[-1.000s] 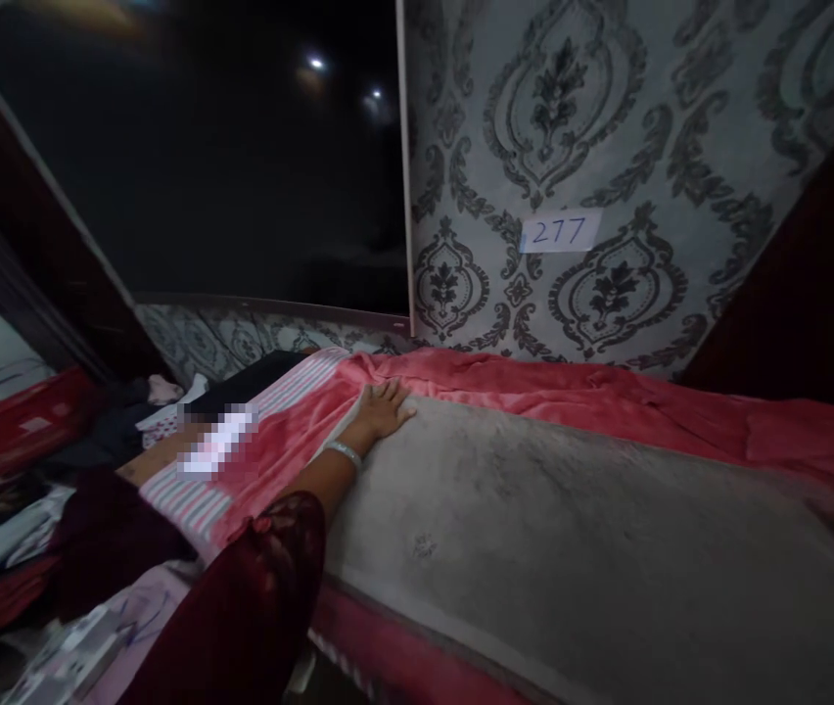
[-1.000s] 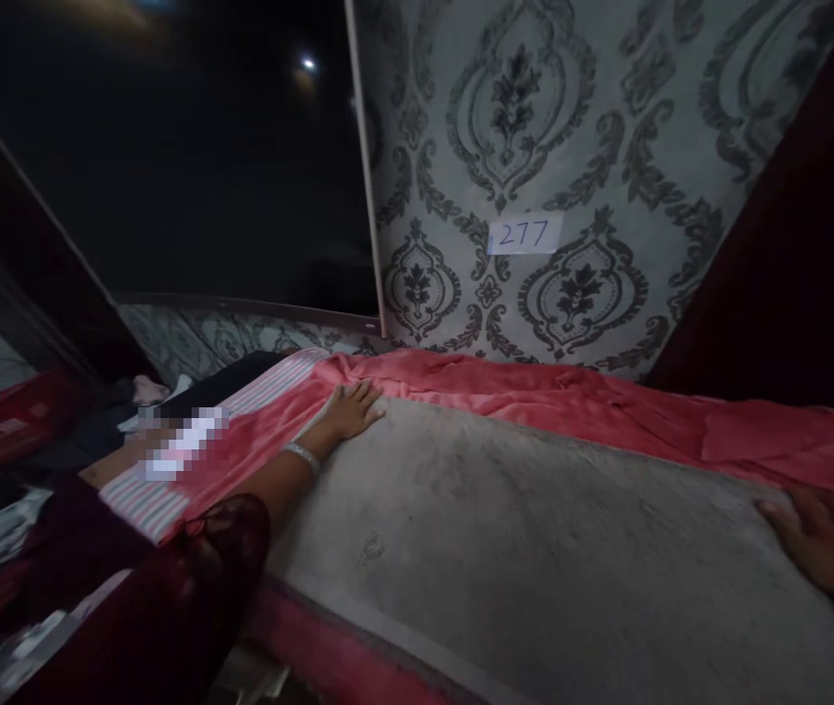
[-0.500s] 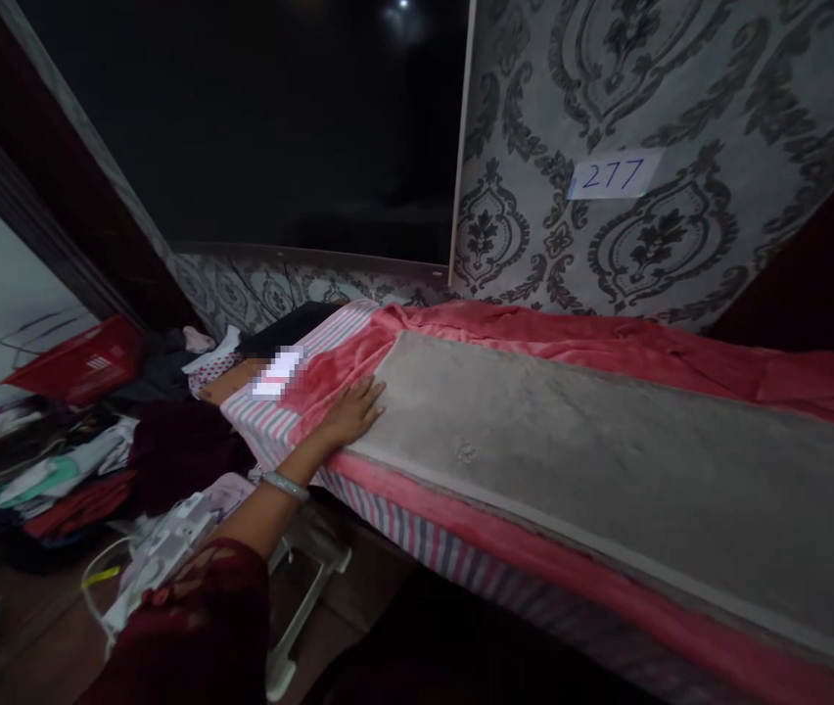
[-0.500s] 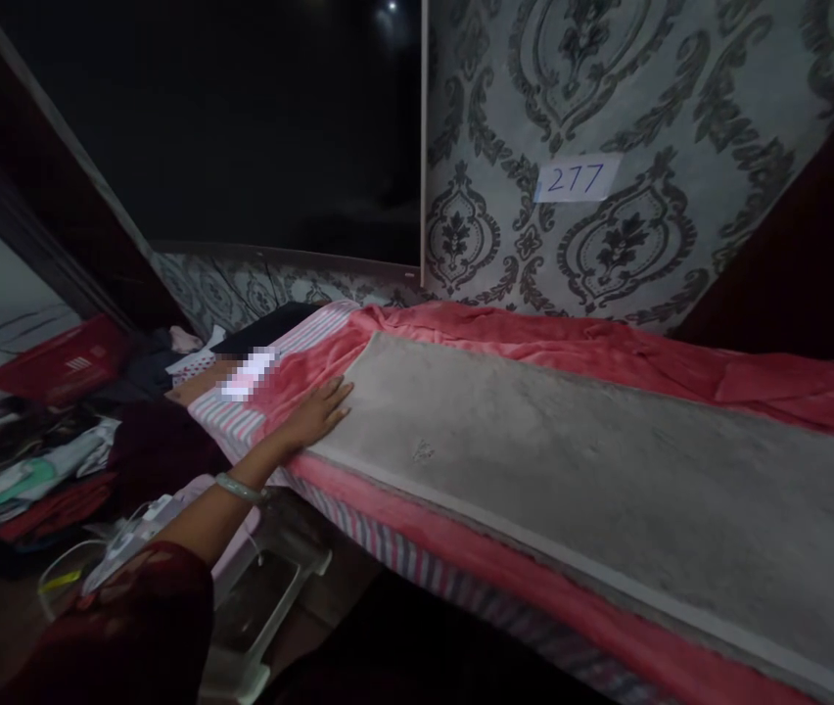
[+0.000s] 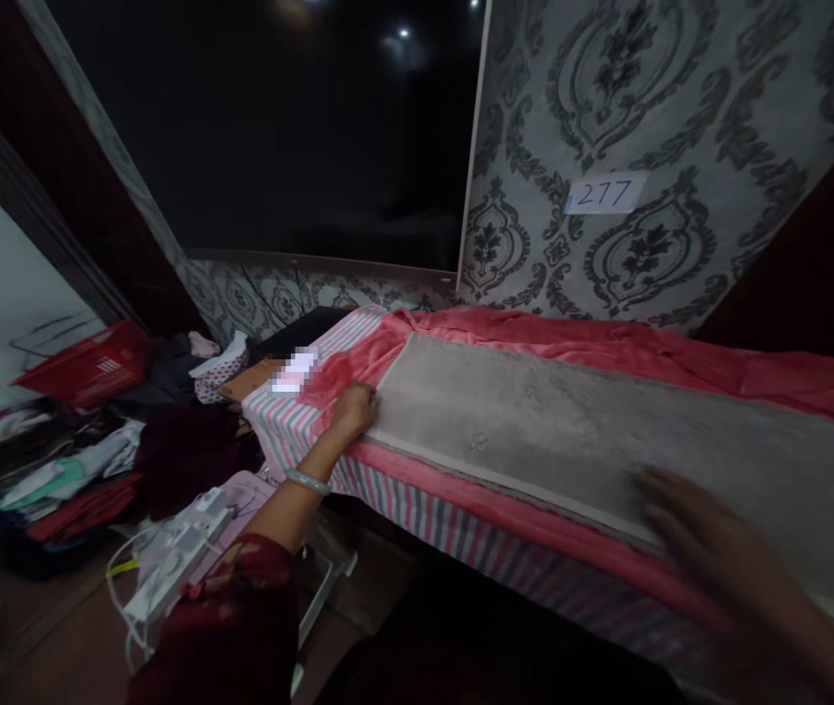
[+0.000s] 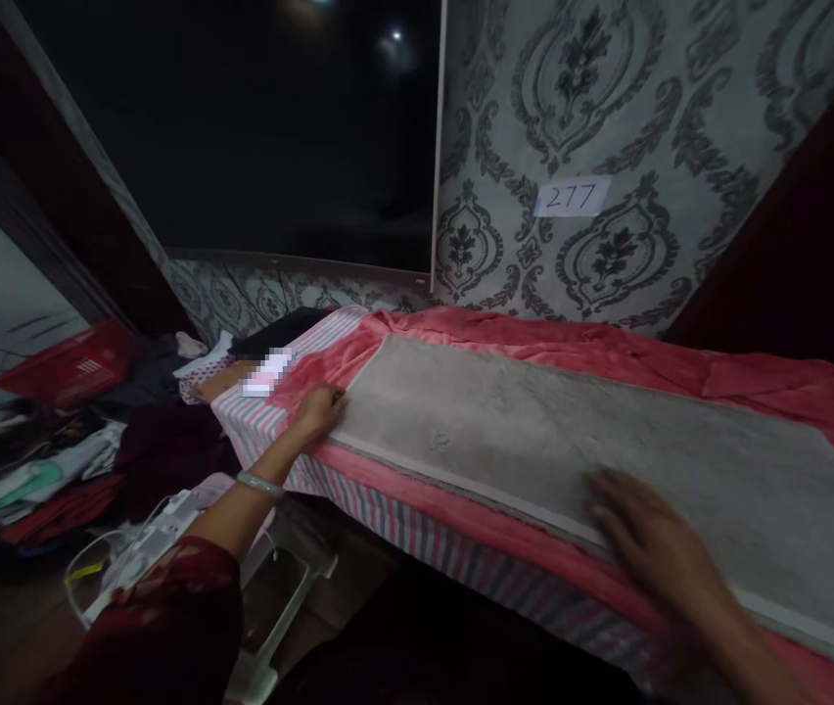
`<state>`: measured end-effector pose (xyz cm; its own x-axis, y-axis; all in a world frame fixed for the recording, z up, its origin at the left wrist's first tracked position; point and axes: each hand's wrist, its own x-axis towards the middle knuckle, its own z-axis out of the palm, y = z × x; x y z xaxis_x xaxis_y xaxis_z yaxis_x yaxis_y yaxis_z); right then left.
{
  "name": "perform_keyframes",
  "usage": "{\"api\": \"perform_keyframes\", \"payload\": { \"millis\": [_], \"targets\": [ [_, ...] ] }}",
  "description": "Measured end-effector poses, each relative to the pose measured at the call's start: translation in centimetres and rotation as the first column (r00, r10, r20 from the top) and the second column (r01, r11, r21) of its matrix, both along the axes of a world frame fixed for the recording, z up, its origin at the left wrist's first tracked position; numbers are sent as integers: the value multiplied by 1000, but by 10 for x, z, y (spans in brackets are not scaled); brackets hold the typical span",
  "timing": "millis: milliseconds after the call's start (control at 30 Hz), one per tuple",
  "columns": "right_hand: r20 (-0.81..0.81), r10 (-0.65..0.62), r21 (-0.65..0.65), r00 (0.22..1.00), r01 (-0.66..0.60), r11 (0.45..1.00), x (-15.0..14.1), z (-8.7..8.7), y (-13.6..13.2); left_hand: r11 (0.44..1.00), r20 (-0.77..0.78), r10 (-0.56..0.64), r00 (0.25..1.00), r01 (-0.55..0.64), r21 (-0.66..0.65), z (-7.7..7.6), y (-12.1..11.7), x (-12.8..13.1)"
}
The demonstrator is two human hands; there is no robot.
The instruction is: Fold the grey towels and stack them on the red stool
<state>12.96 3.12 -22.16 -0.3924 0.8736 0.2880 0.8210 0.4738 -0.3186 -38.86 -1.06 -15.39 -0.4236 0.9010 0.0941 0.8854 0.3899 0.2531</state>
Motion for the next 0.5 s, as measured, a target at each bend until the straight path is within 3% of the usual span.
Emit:
{"api": "perform_keyframes", "payload": {
  "millis": [67,167,367,500],
  "targets": [
    [-33,188,12,982,-187,982,-50,2,-2,999,2,22,1000,-22,-25,2,-5,1],
    [-53,348,37,936,-347,937,-104,0,1,998,11,46,999,-46,-53,3,-13,1],
    [-25,470,12,883,-469,883,-164,-5,11,996,112,72,991,-66,-62,-2,-7,-10],
    [124,437,-25,891,-438,899,-183,-9,0,997,231,74,970,-74,-12,-4,4,-22]
  ]
}}
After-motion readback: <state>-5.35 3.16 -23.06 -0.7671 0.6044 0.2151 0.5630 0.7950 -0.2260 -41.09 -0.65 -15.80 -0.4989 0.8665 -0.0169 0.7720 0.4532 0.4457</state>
